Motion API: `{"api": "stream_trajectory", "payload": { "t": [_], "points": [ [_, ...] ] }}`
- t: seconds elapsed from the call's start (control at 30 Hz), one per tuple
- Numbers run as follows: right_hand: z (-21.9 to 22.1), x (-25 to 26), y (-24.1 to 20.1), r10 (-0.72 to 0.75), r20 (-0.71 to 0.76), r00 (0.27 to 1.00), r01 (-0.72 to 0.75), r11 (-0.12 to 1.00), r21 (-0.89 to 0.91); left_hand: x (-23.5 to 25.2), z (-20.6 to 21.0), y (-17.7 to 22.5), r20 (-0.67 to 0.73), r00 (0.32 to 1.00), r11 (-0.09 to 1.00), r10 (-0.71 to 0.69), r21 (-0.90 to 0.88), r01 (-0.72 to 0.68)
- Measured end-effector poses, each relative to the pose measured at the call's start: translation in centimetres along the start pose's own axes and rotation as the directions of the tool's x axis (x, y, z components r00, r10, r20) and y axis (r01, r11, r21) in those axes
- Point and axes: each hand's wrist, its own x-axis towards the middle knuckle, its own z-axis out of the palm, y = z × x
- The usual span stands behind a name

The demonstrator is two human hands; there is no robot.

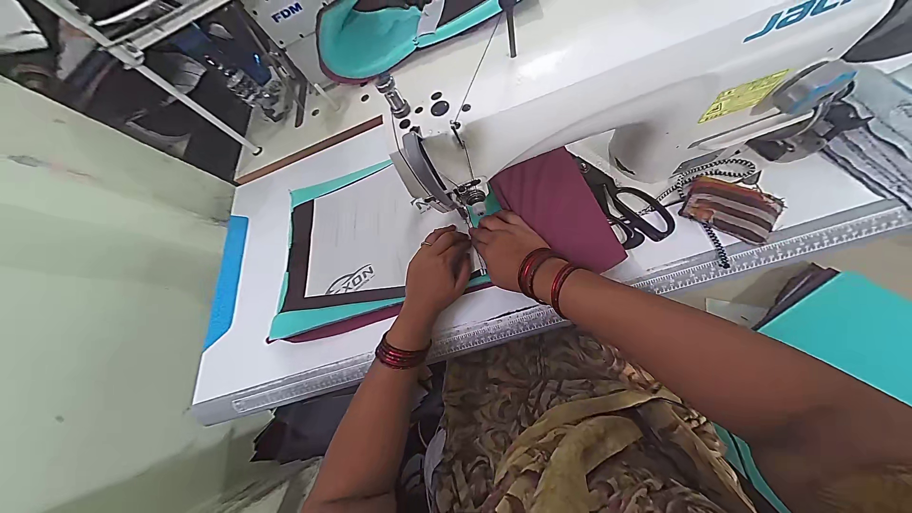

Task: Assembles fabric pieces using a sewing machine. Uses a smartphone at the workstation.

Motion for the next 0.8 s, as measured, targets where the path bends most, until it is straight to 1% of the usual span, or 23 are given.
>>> {"api": "stream_trajectory", "payload": {
  "t": [0.1,0.27,0.33,0.4,0.47,0.53,0.57,0.6,0.63,0.7,0.73,0.8],
  "points": [
    [0.3,0.6,0.4,0.002,-0.042,0.999,-0.001,1.000,0.024,0.5,0.2,-0.7,0.010,1.000,1.000,-0.009,0.002,0.009],
    [1.1,1.2,0.7,0.046,-0.176,0.983,-0.017,0.987,0.162,1.4,0.2,-1.4,-0.002,1.000,1.000,-0.026,-0.009,0.026],
    [1.3,1.5,0.8,0.057,-0.210,0.976,-0.019,0.984,0.176,1.8,0.2,-1.8,-0.005,1.000,1.000,-0.028,0.005,0.028],
    [1.1,2.0,1.3,0.063,-0.184,0.981,-0.032,0.985,0.168,2.4,0.4,-2.0,-0.009,0.999,0.999,-0.036,0.038,0.037],
    [0.2,2.5,1.6,0.078,-0.113,0.990,-0.059,0.985,0.161,2.8,0.6,-2.1,-0.022,0.998,0.995,-0.059,0.077,0.060],
    [-0.1,2.8,1.7,0.078,-0.081,0.994,-0.063,0.983,0.173,2.6,0.9,-2.4,-0.068,0.996,0.994,-0.062,0.091,0.068],
    [0.3,2.7,1.7,0.076,-0.119,0.990,-0.053,0.982,0.183,2.3,1.0,-2.6,-0.096,0.995,0.997,-0.042,0.066,0.048],
    [0.9,2.6,1.8,0.068,-0.200,0.977,-0.028,0.980,0.196,2.1,1.0,-3.0,-0.117,0.993,1.000,-0.004,0.018,0.006],
    [1.7,2.3,1.8,0.064,-0.305,0.950,0.006,0.975,0.224,1.7,0.9,-3.6,-0.126,0.991,0.997,0.048,-0.049,-0.055],
    [3.3,1.4,1.5,0.081,-0.481,0.873,0.078,0.950,0.301,1.2,0.4,-4.5,-0.108,0.983,0.971,0.148,-0.174,-0.165],
    [3.8,0.7,1.1,0.103,-0.520,0.848,0.100,0.932,0.348,1.1,0.1,-4.8,-0.078,0.981,0.959,0.176,-0.210,-0.189],
    [4.3,-0.5,0.5,0.116,-0.530,0.840,0.131,0.905,0.404,0.8,-0.1,-4.8,-0.027,0.976,0.951,0.215,-0.219,-0.216]
  ]
}}
